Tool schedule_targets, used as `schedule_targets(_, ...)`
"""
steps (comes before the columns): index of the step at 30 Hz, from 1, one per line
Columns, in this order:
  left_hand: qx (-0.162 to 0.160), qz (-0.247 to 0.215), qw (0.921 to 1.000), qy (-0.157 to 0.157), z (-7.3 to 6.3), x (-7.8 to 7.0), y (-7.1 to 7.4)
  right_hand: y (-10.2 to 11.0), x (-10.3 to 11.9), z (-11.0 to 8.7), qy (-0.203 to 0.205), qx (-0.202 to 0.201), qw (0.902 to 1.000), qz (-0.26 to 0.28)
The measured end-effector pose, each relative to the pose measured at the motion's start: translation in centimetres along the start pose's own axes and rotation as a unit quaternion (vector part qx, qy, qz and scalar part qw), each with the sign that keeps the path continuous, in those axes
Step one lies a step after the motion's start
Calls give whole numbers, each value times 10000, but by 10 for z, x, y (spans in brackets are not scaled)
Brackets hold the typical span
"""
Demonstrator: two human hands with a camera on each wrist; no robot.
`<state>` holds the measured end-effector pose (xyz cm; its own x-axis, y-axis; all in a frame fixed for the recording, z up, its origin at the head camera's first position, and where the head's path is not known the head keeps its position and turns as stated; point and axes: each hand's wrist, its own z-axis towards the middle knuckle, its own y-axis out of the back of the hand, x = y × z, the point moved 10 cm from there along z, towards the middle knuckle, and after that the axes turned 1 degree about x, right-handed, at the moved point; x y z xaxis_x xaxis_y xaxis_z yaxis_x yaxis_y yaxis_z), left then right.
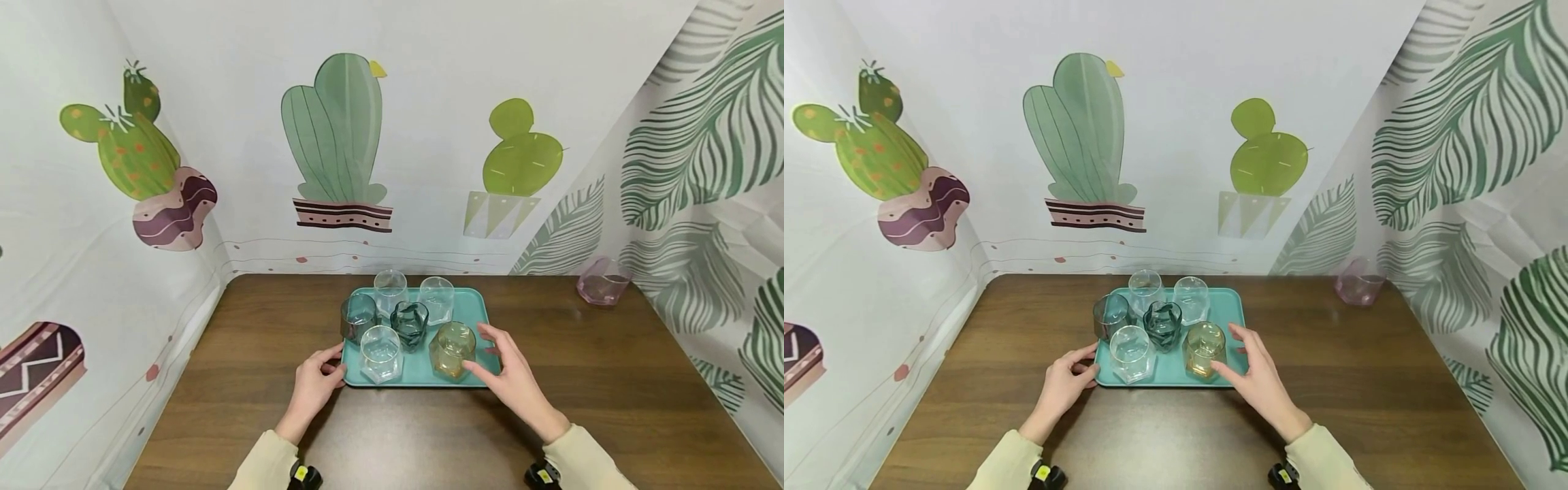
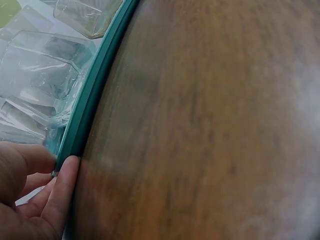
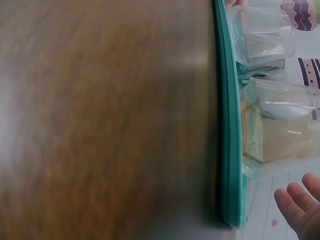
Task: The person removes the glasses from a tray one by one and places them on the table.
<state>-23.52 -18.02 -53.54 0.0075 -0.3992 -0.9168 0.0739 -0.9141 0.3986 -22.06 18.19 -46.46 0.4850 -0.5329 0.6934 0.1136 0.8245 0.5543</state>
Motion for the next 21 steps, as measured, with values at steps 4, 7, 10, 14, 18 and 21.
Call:
schedule_targets(4, -1, 32, 10000, 7, 0, 0, 0, -9, 0, 0, 23, 116, 9999, -37)
schedule_targets(7, -7, 51, 10000, 3, 0, 0, 0, -14, -1, 1, -8, 177, 9998, -48)
schedule_targets(10, -11, 28, 10000, -4, 0, 0, 0, -18, -2, 1, -18, 201, 9998, -38)
schedule_targets(14, -16, -3, 10000, -6, 0, 0, 0, -22, -2, 3, -55, 239, 9997, 26)
schedule_targets(18, -16, 13, 10000, -22, 0, -1, 1, -25, -4, 5, -163, 288, 9994, 36)
schedule_targets(21, -18, 34, 10000, -31, 0, -2, 1, -28, -7, 6, -321, 356, 9988, 24)
